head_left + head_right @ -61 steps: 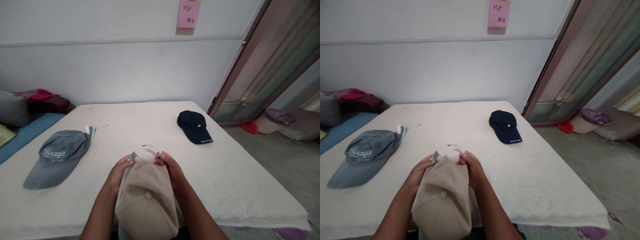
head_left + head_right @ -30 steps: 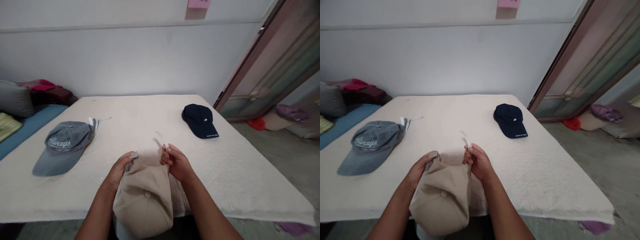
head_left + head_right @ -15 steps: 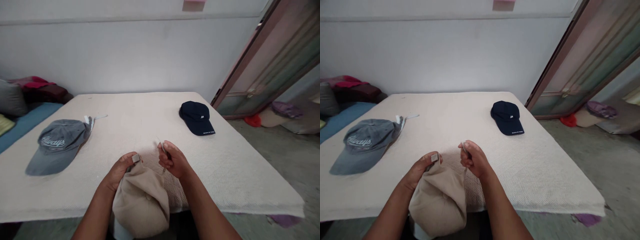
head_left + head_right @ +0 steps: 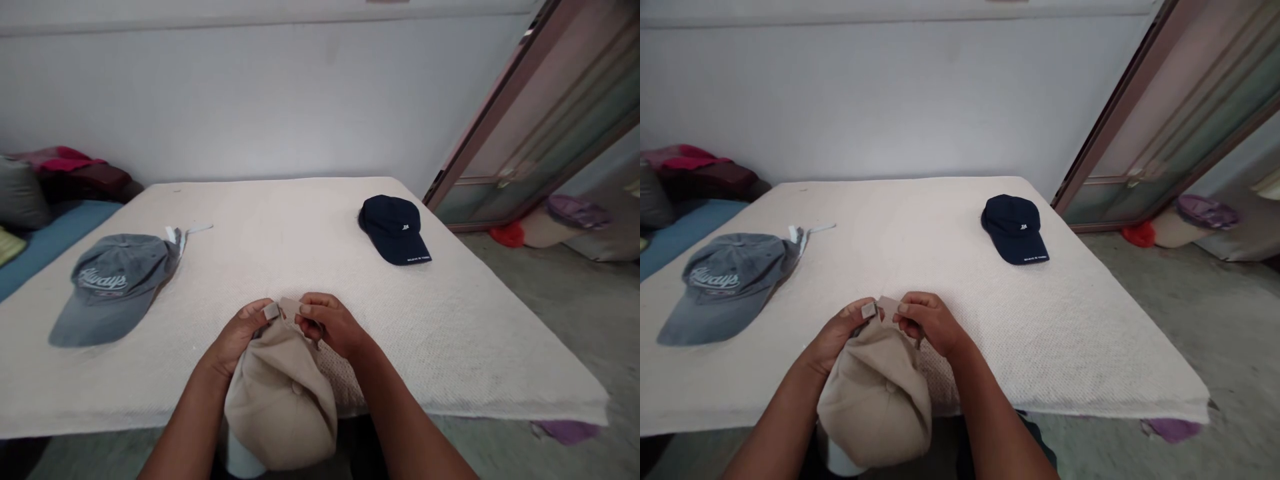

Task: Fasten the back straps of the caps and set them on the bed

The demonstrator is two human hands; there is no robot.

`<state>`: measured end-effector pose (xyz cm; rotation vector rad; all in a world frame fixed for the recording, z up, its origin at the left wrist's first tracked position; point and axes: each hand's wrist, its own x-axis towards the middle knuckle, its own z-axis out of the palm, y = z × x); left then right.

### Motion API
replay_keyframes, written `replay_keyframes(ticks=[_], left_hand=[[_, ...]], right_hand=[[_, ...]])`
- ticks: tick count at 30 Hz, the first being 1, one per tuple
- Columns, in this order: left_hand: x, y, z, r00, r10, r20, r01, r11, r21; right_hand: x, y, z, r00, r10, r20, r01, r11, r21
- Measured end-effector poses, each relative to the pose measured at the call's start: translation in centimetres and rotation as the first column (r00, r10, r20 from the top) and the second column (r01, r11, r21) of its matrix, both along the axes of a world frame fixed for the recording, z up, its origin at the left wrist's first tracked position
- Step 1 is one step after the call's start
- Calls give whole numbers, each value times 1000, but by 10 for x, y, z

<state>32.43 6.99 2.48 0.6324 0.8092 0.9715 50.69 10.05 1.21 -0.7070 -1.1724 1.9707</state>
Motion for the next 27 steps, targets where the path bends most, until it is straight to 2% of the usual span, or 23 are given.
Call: replay_keyframes(ticks=[9,15,20,27], left_hand=[[2,-1,3,999,36,-38,-38,999,-28],[2,1,3,997,12,-78,-15,999,-29],[0,2,0,993,-3,-121,1,1000,-12],[1,1,0,992,-13,-123,14,1000,2]], right_hand=[[5,-1,4,998,43,46,-44,999,1],[6,-1,5,994,0,109,-4,999,37],[9,-1,4,993,30,115,-35,998,43],[10,0,5,990,-44,131,36,997,64]])
